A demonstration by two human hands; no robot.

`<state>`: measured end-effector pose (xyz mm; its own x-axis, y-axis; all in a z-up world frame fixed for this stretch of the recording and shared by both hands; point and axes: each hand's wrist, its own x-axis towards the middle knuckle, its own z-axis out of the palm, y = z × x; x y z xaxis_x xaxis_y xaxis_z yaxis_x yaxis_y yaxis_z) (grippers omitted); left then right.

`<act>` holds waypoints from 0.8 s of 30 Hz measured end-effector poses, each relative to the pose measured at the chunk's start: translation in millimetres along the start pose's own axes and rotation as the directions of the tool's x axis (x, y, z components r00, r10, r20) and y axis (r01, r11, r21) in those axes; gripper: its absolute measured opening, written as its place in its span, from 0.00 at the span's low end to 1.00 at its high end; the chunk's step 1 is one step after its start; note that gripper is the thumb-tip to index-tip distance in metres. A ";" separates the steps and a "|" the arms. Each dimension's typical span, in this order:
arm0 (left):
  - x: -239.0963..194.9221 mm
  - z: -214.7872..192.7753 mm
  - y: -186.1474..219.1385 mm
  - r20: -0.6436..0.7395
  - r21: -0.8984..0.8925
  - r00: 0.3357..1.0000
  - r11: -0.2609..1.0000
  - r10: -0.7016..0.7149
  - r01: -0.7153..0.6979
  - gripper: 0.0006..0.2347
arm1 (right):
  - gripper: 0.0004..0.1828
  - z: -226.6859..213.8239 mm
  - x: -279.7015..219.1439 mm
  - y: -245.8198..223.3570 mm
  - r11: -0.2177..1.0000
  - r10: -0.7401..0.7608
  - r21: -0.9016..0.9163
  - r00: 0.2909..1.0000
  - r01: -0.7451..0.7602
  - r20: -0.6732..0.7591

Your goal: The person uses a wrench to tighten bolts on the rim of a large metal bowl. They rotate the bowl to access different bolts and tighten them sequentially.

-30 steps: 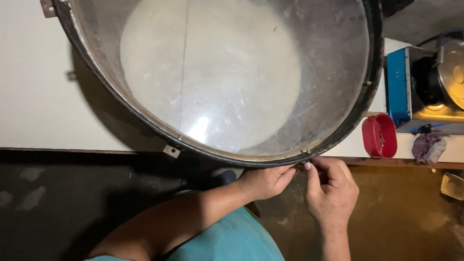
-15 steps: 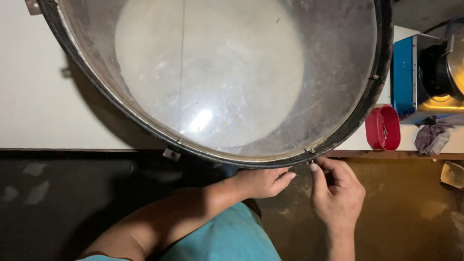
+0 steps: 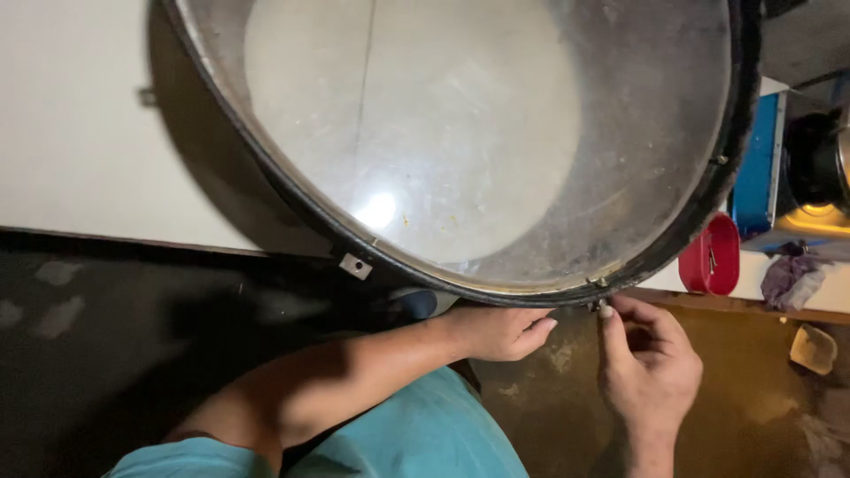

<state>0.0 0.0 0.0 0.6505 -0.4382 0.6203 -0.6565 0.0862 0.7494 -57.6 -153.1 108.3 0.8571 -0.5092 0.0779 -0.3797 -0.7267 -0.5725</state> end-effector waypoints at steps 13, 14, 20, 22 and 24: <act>-13.7 -12.2 1.5 0.082 -0.063 0.994 0.995 -0.075 0.081 0.18 | 0.08 0.8 1.3 3.3 0.998 -0.040 -0.048 0.999 0.039 -0.014; -17.6 -13.0 0.4 0.078 -0.042 0.994 0.995 -0.082 0.085 0.18 | 0.09 2.6 4.9 6.4 0.969 -0.083 -0.233 0.997 0.079 -0.005; -49.3 -4.0 -12.1 0.158 0.024 0.972 0.985 -0.174 0.172 0.21 | 0.11 5.4 5.6 12.1 0.924 -0.212 -0.321 0.977 0.208 0.020; -56.0 -5.4 -13.2 0.229 0.046 0.941 0.969 -0.249 0.245 0.22 | 0.10 2.0 4.5 8.7 0.900 -0.304 -0.315 0.952 0.301 0.039; -66.8 -2.3 -15.1 0.109 0.198 0.951 0.944 -0.288 0.264 0.21 | 0.10 -1.9 -0.3 -2.2 0.995 -0.035 -0.096 0.999 0.035 0.008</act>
<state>-32.6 30.0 -52.2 0.7665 -0.5394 0.3486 -0.5240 -0.2113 0.8251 -57.7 -152.2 111.0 0.8726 -0.4799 0.0907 -0.3810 -0.7851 -0.4884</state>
